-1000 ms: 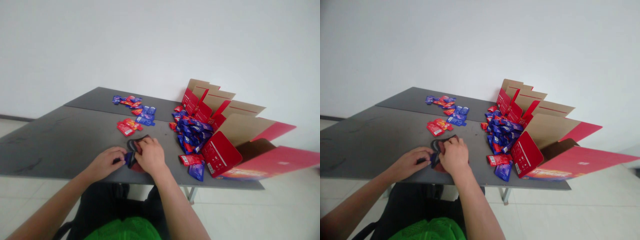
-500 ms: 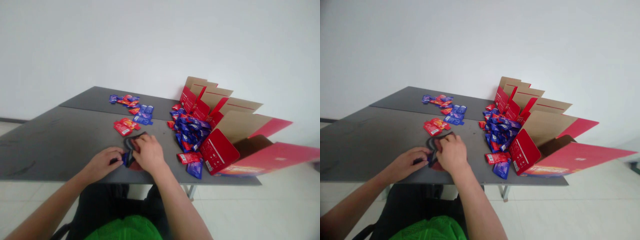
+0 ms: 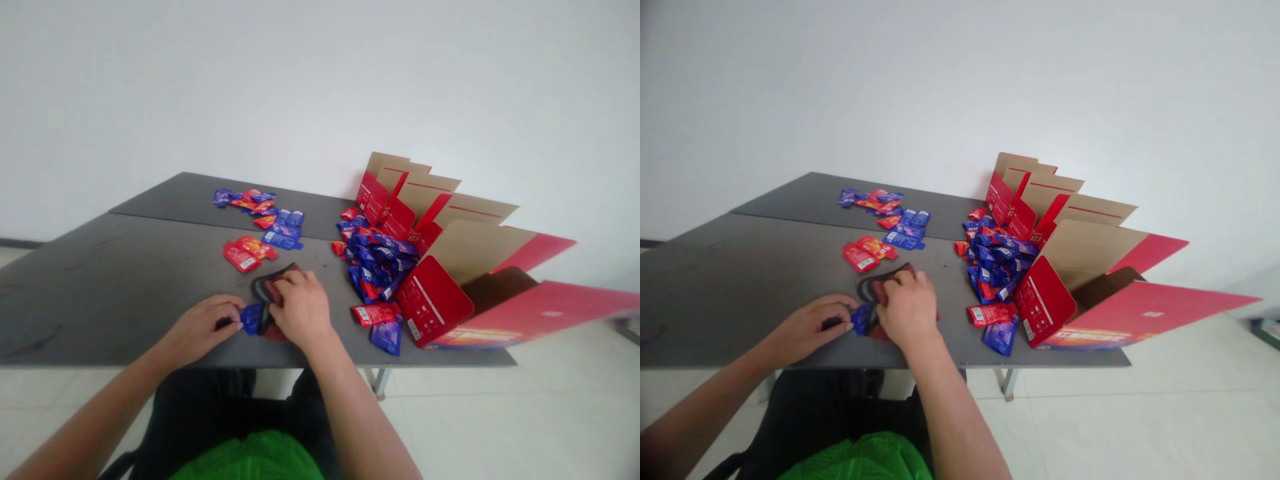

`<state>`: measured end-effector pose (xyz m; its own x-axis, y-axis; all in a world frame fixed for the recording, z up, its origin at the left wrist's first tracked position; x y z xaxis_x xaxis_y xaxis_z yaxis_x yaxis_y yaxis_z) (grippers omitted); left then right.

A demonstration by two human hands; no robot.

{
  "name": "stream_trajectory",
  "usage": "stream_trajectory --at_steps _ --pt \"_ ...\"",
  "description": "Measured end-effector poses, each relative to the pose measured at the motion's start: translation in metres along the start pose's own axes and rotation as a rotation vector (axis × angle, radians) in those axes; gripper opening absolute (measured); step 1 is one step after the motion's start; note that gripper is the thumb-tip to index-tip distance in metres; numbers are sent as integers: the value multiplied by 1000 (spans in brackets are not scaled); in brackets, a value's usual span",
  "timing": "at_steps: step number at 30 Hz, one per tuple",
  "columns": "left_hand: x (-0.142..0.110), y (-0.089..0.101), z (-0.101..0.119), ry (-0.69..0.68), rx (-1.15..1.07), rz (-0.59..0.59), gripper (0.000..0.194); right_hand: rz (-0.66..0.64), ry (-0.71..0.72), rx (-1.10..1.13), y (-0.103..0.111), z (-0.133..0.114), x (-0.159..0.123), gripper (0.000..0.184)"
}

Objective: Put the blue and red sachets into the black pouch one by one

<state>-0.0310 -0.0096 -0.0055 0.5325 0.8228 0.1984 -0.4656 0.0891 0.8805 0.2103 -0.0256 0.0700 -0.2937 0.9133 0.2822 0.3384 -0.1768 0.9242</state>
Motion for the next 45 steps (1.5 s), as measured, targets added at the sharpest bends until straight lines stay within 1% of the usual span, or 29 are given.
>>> stream_trajectory --at_steps 2,4,5,7,10,12,13,14,16,18,19,20,21,23,25,27,28,29,31,33,34,35,36,37,39,42,43,44,45 --pt "0 0 1 -1 9 9 22 -79 112 21 -14 -19 6 22" --pt "0 1 3 -8 9 8 22 -143 123 45 -24 -18 7 22" --pt "0 1 5 -10 6 6 22 -160 93 57 -27 -9 5 22" --pt "0 3 7 -12 -1 -5 23 -167 -12 73 -25 21 0 22" --pt "0 4 7 -7 -12 -15 21 -174 -205 43 -8 63 -9 20" --pt "0 4 6 -1 -22 -10 22 -149 -306 -6 4 70 -12 19" --pt "0 4 5 -1 -25 -5 22 -117 -320 -27 7 64 -12 20" --pt "0 3 5 -3 -24 0 23 -79 -298 -38 8 53 -11 22" --pt "0 2 4 -8 -17 9 24 -40 -147 -21 2 21 -5 24" --pt "0 2 4 -9 -9 20 23 -90 31 18 -10 -6 0 23" --pt "0 2 4 -9 -7 24 23 -128 79 35 -15 -12 2 22" --pt "0 2 5 -10 -7 23 23 -158 89 47 -19 -12 2 22" --pt "-1 2 5 -11 -9 19 22 -178 64 50 -21 -5 2 22" --pt "-1 3 6 -12 -13 4 21 -184 -53 33 -18 22 0 21" --pt "-1 4 6 -6 -15 -7 20 -174 -200 -22 -7 54 -4 20" --pt "-1 4 5 2 -15 -14 20 -136 -301 -77 7 71 -6 20" --pt "0 4 4 4 -15 -17 21 -104 -308 -89 12 69 -6 21" --pt "0 3 3 4 -15 -20 22 -69 -278 -87 15 61 -5 22" --pt "0 2 2 3 -12 -16 24 -18 -132 -45 12 29 0 25" --pt "0 0 1 10 -7 1 23 -40 52 3 -1 -7 5 24" --pt "0 0 1 16 -5 13 22 -58 108 13 -9 -21 6 23" --pt "0 0 1 18 -3 20 22 -79 137 20 -16 -28 6 22" --pt "0 0 2 17 -1 22 22 -99 140 26 -22 -29 5 22" --pt "0 1 3 12 0 16 22 -113 117 31 -25 -23 3 21" --pt "0 1 5 0 2 -9 23 -132 17 36 -25 6 -3 19" --pt "0 3 6 10 5 -37 23 -145 -203 -28 -7 57 -11 16" --pt "0 3 5 14 5 -42 22 -138 -250 -46 1 66 -13 16" --pt "0 3 5 16 4 -46 22 -120 -267 -54 8 68 -13 16" --pt "0 2 4 16 2 -46 23 -92 -249 -49 13 64 -12 17"
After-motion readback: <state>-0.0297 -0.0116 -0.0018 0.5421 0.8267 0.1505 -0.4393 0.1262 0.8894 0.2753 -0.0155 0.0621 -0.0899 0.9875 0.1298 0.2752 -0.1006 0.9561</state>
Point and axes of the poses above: each hand's wrist, its own x-axis towards the middle knuckle, its own y-axis out of the back of the hand, z = x × y, the point moved 2 cm from there along x, towards the middle knuckle, and after that the axes turned 2 degrees about x, right-handed, at the moved point
